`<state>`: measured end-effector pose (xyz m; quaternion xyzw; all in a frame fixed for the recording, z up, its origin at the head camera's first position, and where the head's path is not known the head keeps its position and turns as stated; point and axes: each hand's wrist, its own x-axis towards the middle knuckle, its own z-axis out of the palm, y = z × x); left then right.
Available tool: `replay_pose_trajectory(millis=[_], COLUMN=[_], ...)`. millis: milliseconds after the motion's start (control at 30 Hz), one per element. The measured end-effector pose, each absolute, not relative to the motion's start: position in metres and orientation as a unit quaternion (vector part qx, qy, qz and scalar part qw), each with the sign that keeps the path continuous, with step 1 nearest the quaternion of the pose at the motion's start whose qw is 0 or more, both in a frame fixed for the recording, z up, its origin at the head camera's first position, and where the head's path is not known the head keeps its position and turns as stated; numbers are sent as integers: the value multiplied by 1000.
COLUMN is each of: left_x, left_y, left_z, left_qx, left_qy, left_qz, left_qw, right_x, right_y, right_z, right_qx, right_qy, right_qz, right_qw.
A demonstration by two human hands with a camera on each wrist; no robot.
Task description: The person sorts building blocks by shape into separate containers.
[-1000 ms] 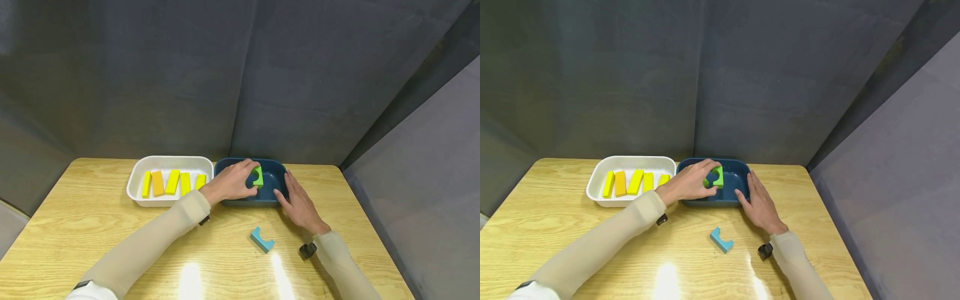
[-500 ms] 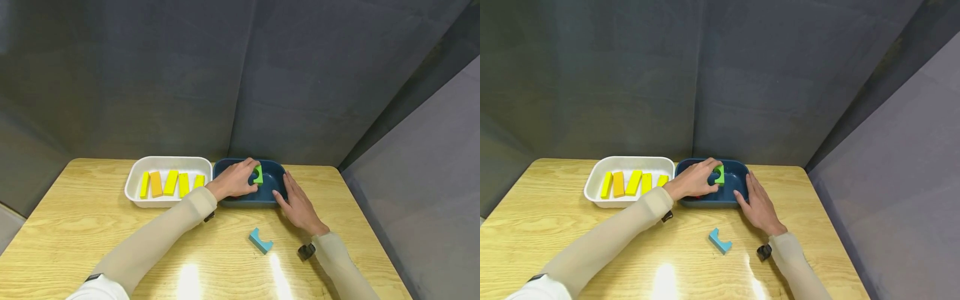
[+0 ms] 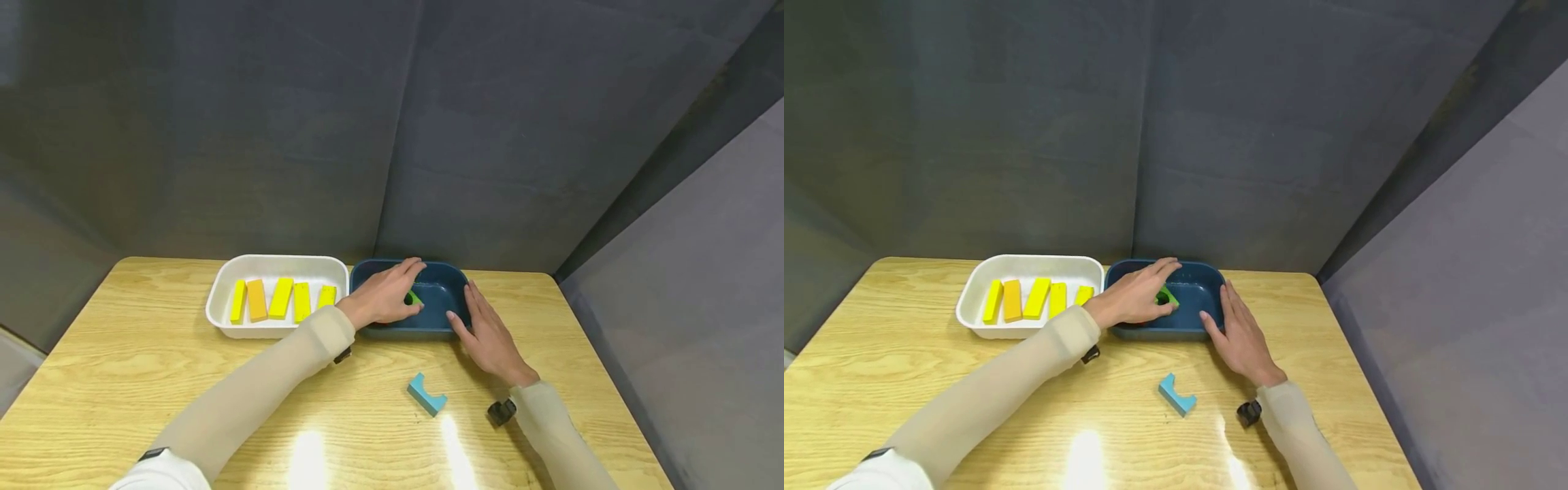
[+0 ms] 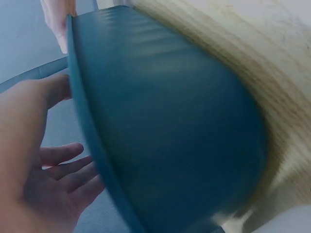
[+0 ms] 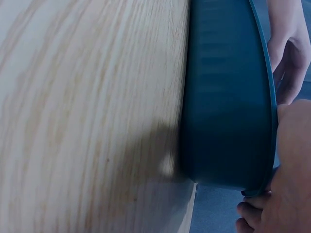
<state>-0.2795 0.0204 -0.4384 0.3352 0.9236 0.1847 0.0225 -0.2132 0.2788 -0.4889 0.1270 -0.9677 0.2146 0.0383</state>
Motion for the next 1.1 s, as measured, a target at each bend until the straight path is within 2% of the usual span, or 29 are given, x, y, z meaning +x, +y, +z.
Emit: replay_pose_trajectory(millis=[1100], left_x=[-220], left_y=[-22], left_z=[-414], left_qx=[386], left_qy=[896], left_qz=[216], left_qw=[-36], right_x=[-211], right_y=[277], right_z=[-489], right_qx=[118], right_qy=[-968], right_qz=[220], right_qw=[33])
